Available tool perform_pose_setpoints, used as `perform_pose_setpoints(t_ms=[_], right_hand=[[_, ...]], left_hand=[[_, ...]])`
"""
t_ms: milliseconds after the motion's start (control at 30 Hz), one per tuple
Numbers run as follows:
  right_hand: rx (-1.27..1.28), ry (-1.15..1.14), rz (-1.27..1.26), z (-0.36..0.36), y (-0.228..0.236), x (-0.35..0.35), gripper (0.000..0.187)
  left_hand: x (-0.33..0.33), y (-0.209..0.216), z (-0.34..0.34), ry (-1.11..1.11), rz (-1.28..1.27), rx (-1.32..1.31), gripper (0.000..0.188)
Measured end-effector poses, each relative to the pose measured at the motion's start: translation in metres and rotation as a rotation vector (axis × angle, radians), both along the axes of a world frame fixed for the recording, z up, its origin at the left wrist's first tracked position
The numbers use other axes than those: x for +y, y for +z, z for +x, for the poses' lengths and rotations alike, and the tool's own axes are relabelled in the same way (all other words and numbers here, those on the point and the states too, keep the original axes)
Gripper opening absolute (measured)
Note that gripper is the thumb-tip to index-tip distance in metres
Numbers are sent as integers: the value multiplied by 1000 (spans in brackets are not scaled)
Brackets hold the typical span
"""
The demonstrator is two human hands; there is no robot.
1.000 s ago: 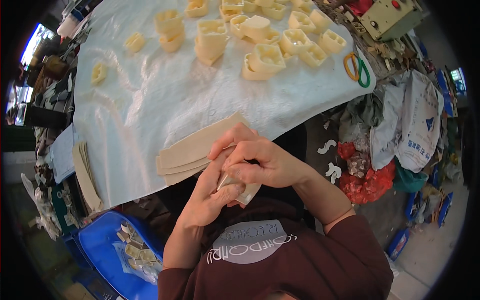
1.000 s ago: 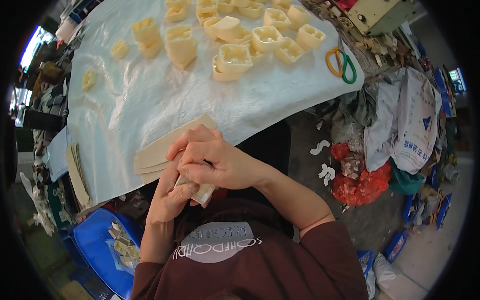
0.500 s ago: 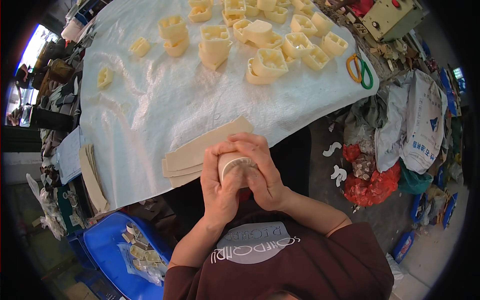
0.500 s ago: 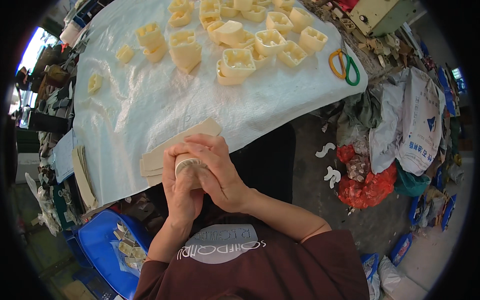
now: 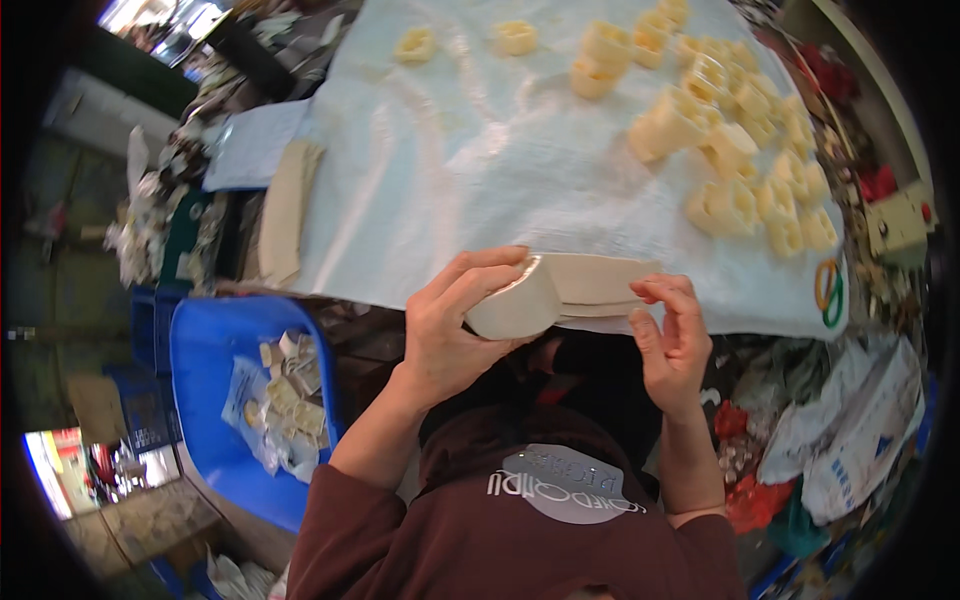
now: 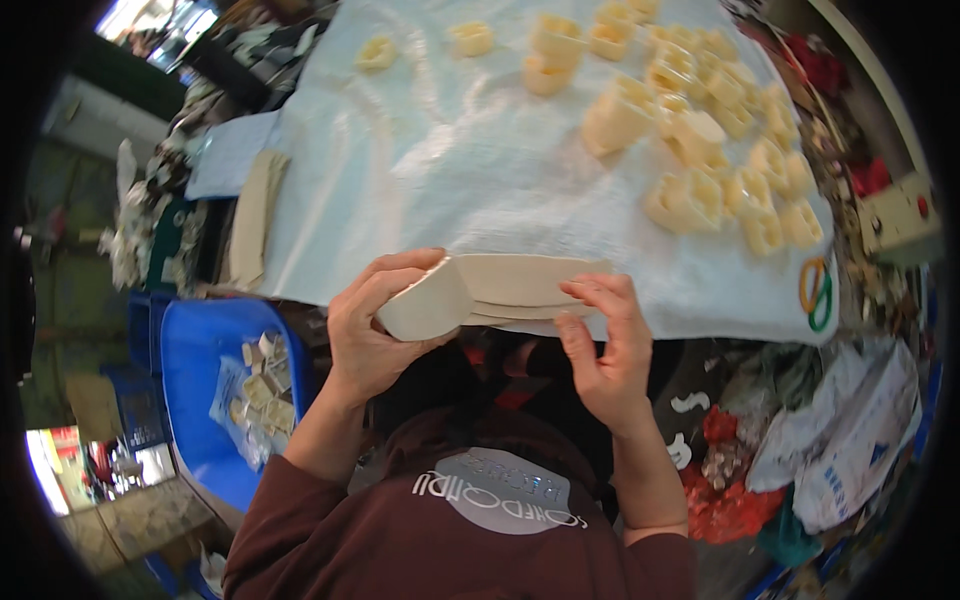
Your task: The person repeatedly picks up a small, hollow, off-white plastic component and a flat rectangular strip of material. They insert the strip into the component, fold the excess material over the edges, and place the assembled unit onto a white sheet on the table. The person uses green-handled scissors to trim the strip at 01:29.
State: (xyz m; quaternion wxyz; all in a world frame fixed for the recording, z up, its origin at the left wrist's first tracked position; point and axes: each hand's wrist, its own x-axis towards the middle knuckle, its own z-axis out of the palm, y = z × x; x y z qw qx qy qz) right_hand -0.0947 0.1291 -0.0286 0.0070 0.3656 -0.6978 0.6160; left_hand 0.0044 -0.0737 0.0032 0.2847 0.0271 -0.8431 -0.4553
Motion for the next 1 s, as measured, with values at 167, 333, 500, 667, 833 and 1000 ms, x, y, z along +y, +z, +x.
perform_pose_setpoints(t_ms=[167, 333, 500, 667, 833, 1000], right_hand=[[54, 122, 56, -1, 8, -14, 29], [-65, 248, 49, 16, 24, -41, 36], [-238, 336, 50, 19, 24, -45, 42], [-368, 280, 34, 20, 21, -31, 29], [-534, 125, 175, 4, 14, -2, 17], [-348, -261, -97, -32, 11, 52, 16]], left_hand=[[-13, -4, 21, 83, 53, -16, 38], [-7, -1, 26, 114, -59, -66, 38], [11, -1, 16, 11, -133, -85, 38], [25, -7, 6, -134, -137, -97, 47], [43, -6, -10, -249, -60, -137, 44], [67, -4, -36, -259, -52, -182, 37]])
